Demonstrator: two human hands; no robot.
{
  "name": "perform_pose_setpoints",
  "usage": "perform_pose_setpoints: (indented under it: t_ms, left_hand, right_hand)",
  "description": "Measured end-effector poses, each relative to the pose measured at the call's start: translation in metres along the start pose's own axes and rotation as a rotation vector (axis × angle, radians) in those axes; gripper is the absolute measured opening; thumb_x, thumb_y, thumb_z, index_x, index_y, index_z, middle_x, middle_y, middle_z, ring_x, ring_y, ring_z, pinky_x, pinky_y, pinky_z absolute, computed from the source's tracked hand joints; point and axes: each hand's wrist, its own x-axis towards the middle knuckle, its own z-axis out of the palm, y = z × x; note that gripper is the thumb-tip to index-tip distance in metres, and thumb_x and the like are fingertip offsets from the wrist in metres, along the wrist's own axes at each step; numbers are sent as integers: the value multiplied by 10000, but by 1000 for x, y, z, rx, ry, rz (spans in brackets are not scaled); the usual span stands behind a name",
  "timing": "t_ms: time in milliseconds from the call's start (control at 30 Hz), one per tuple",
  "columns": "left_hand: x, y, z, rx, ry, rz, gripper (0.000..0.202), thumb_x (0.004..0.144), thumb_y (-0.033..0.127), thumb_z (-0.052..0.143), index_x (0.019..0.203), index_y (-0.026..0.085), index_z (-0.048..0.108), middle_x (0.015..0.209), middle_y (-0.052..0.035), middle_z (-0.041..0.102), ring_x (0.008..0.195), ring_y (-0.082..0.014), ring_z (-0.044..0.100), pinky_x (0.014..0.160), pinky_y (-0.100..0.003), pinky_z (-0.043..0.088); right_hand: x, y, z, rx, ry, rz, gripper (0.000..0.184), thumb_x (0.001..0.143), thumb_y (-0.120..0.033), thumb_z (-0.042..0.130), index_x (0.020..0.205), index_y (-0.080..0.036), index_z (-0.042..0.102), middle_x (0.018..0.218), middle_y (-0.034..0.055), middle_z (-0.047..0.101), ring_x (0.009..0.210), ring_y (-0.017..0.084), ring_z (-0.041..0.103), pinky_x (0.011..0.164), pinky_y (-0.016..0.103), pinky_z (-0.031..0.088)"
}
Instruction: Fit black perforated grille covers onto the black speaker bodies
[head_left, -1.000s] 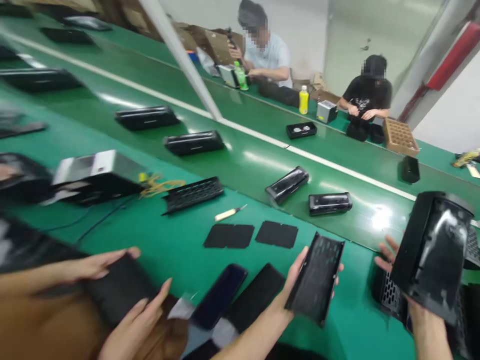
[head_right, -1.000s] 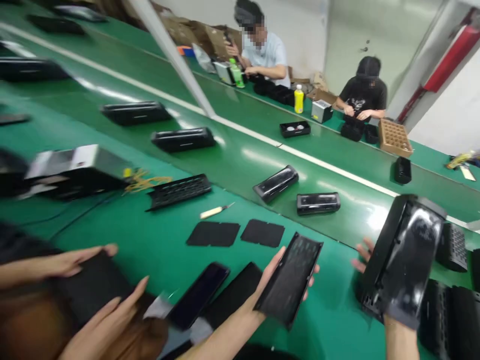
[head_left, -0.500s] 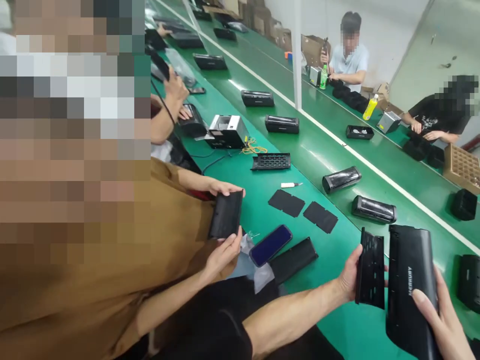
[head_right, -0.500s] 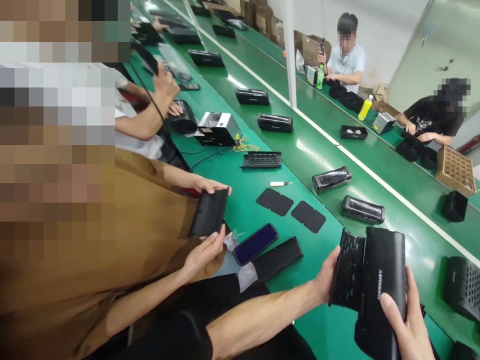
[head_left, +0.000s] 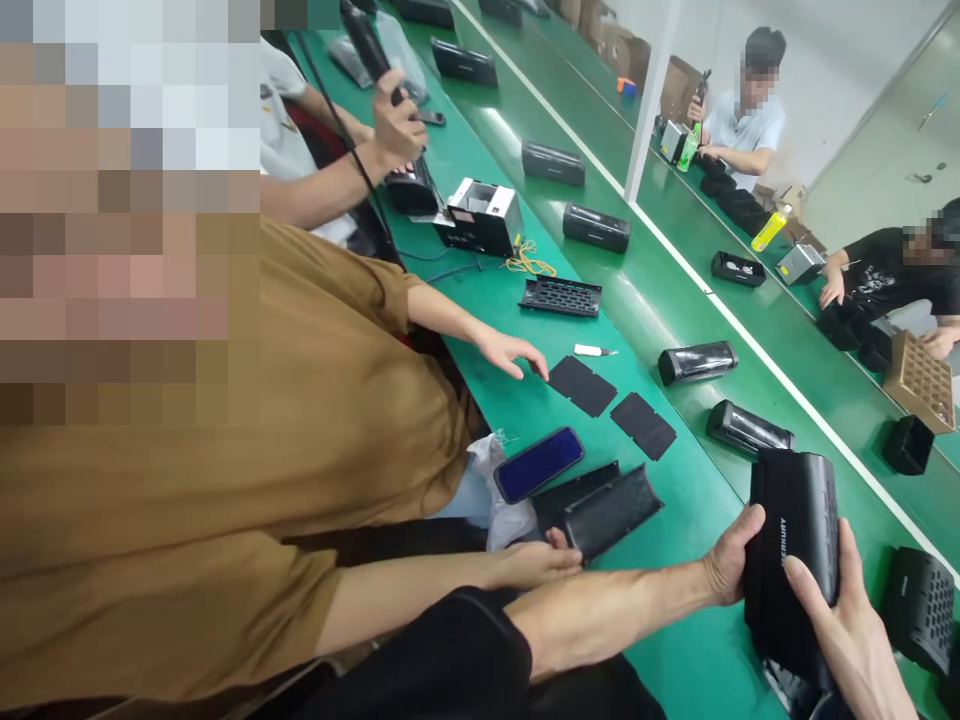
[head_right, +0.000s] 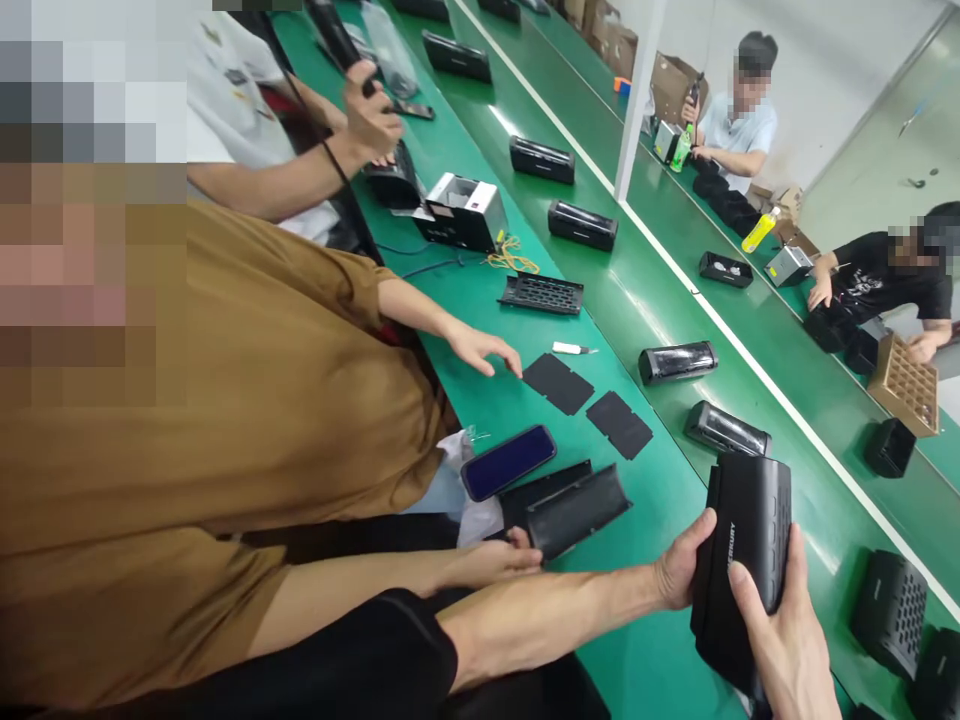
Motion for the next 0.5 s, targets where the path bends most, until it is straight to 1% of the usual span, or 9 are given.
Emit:
perform_pose_setpoints:
  t_ms: [67,133,233,300,367,433,500]
  left_hand:
    - [0,1,-1,5,-13,-24,892,812,803,750,1408,139,715,1241,-203,800,1219,-415,737,1130,-545,520]
    - [-1,1,-2,11,-17,-58,923,793,834,746,1390,130,723,1216,-204,804,1200,-412,743,1120,-547,523]
    - [1,-1,-3,18,1,-80,918,777,833,768,1380,142,724,1184,-190,811,1180,-403,749,1102,-538,531]
    - [3,0,-1,16,24,-54,855,796,783,792,1375,158,719,1177,-177,811,1175,-390,749,1089,-520,537]
    - [5,4,1,8,71,-2,793,798,719,835,1364,178,709,1199,-162,802,1173,-369,745,1069,-489,544]
    - [9,9,5,-1,127,58,787,767,649,896,1380,206,678,1229,-141,786,1166,-344,737,1043,-462,550]
    - [13,13,10,-9,156,101,832,739,599,937,1420,230,633,1246,-122,770,1153,-326,729,1023,-450,556]
  right_hand:
    - [8,4,4,0,-51,19,1386,708,-1034,528,1764,-205,182,1432,262,668,1129,493,740,961,596,559]
    - [15,7,6,9,-95,45,1419,677,-1023,573,1766,-209,167,1425,255,675,1124,484,743,960,590,564]
    - [20,10,2,-9,-87,45,1344,734,-1002,546,1764,-218,188,1376,245,696,1113,492,741,971,619,552]
    - [18,15,-1,21,-81,-18,1315,768,-968,560,1764,-196,182,1477,251,630,1235,493,688,1041,620,523]
    - [9,23,0,116,-68,-106,1332,755,-918,642,1763,-190,163,1633,236,487,1376,479,594,1112,593,494]
    - [-5,32,10,212,41,-181,1389,692,-876,745,1755,-200,161,1724,220,339,1458,482,502,1159,596,463]
    - [-20,36,28,253,213,-214,1428,650,-848,809,1743,-196,161,1732,232,266,1506,508,409,1210,648,390]
